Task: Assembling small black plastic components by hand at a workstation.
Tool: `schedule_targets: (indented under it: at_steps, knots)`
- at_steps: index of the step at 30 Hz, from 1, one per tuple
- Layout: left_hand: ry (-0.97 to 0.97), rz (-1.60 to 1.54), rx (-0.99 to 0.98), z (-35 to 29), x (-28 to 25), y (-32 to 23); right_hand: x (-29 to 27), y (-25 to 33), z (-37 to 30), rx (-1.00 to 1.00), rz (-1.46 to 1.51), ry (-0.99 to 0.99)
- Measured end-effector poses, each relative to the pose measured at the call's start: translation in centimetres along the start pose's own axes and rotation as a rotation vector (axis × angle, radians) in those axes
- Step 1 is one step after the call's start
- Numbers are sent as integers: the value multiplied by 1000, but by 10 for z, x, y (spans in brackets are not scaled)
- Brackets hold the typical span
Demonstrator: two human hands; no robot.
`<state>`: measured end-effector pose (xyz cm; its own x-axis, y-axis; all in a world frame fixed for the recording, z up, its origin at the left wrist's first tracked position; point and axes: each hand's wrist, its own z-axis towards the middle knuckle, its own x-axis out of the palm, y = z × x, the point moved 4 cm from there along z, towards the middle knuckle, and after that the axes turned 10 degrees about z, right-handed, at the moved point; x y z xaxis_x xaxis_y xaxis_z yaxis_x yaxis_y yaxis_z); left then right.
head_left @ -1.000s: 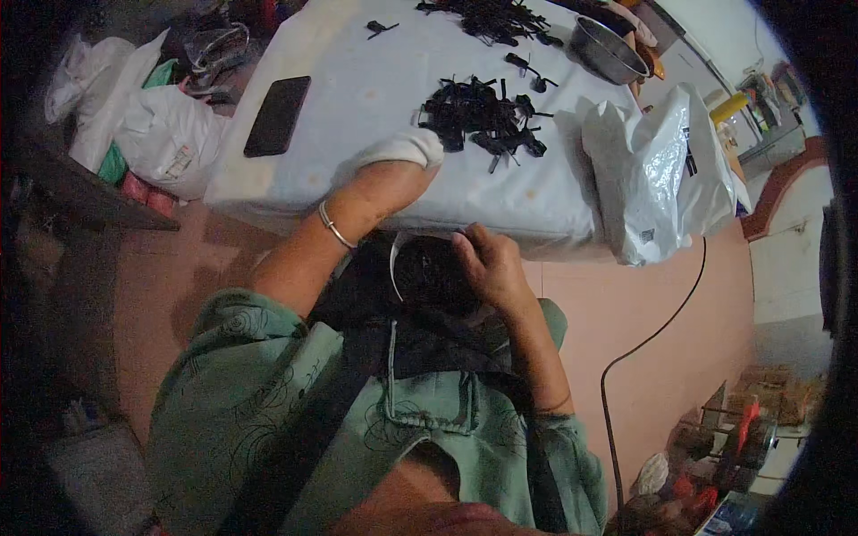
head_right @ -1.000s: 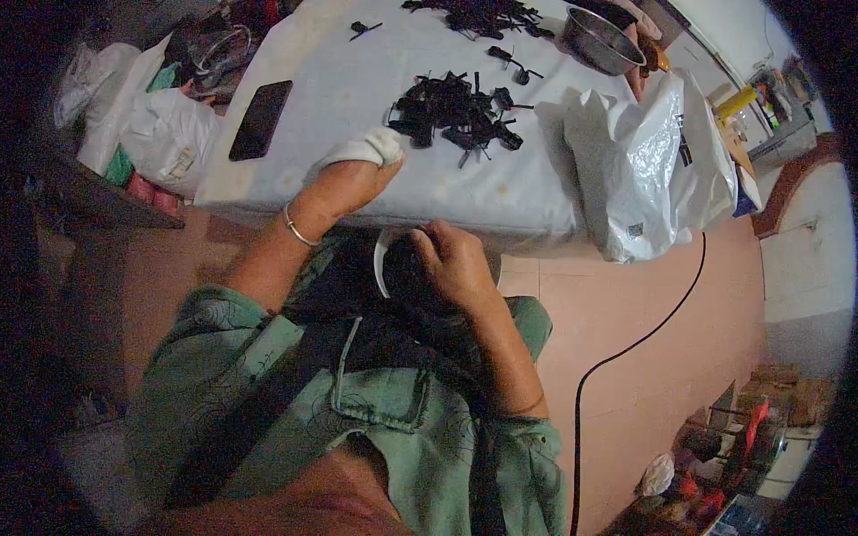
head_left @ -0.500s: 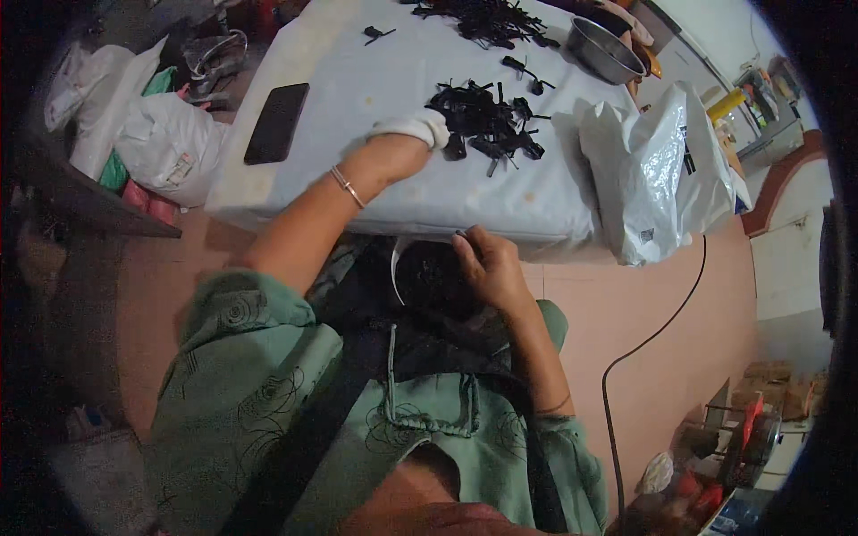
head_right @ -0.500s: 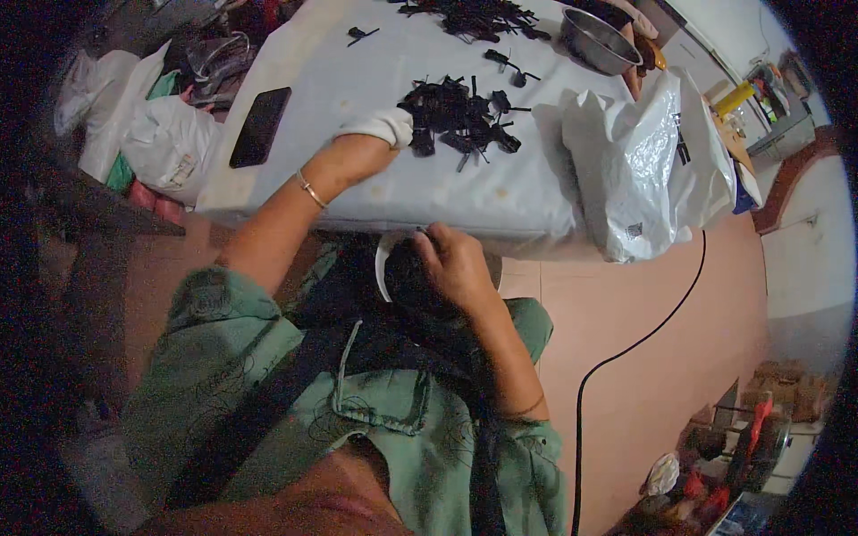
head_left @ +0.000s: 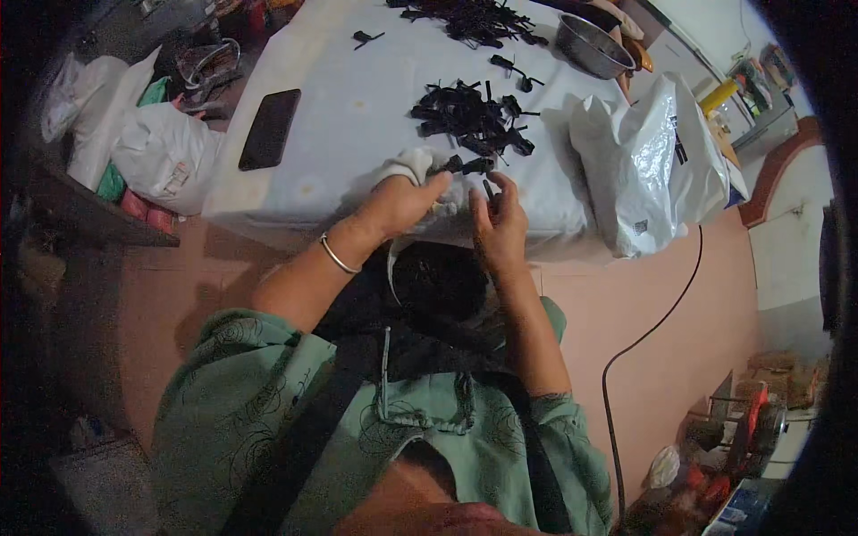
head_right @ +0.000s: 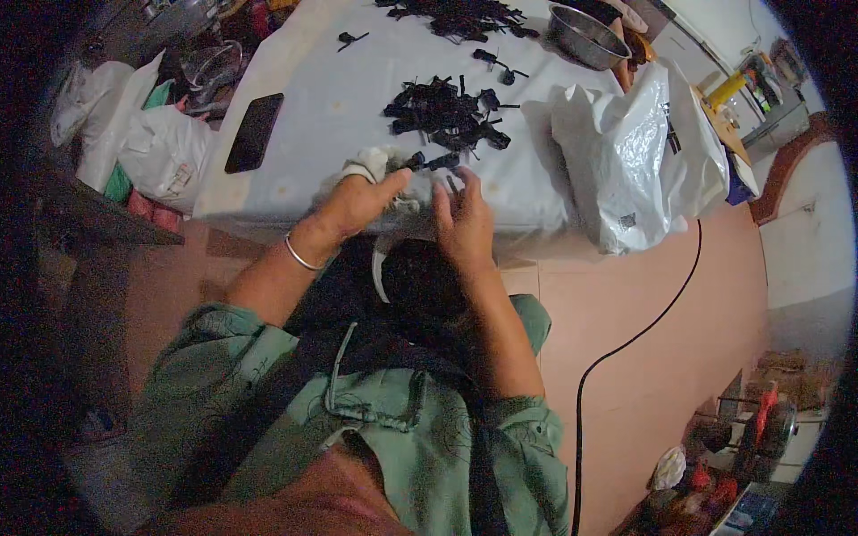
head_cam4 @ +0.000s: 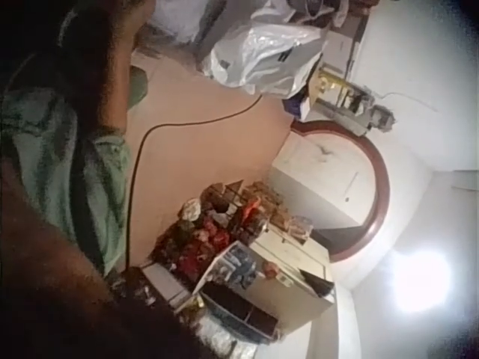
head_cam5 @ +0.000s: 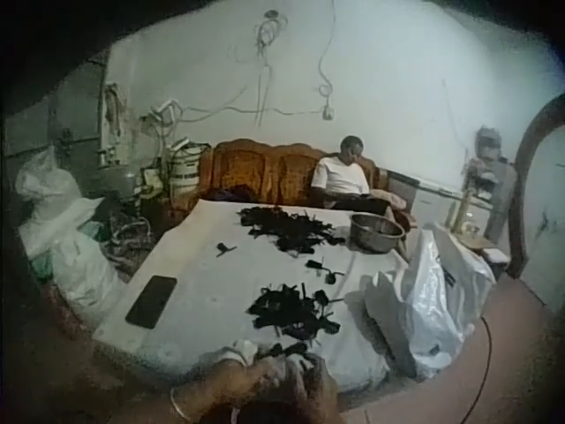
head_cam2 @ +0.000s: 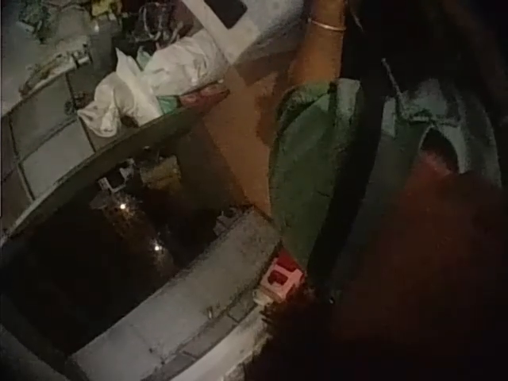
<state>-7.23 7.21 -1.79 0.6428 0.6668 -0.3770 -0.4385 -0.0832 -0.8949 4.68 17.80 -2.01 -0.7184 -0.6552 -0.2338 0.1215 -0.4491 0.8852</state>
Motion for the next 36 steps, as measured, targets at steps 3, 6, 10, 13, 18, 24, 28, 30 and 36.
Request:
schedule_targets:
  at_steps: [3,6,10,13,18,24,28,30,36]
  knots:
    - [14,244,21,-8,5,-15,-2,-4,11,44,-142,15]
    - [-112,379,226,-14,4,-20,-6,-2,21,-125,-435,9]
    - [17,142,20,-20,-13,-20,-7,7,11,-23,-321,83]
    - [104,-71,-63,-24,-9,-18,-1,27,-8,-57,-69,166]
    - [27,-411,-35,-31,6,-20,17,36,-16,-315,-12,286]
    - [111,-456,-73,-40,5,-17,16,49,-24,-469,-166,234]
    - [95,-404,-19,-50,3,-44,16,57,-29,-505,-384,285]
    - [62,-291,85,-50,-2,-47,12,60,-28,-547,-305,294]
    - [352,-533,-117,-48,7,-31,2,66,-35,-517,-30,329]
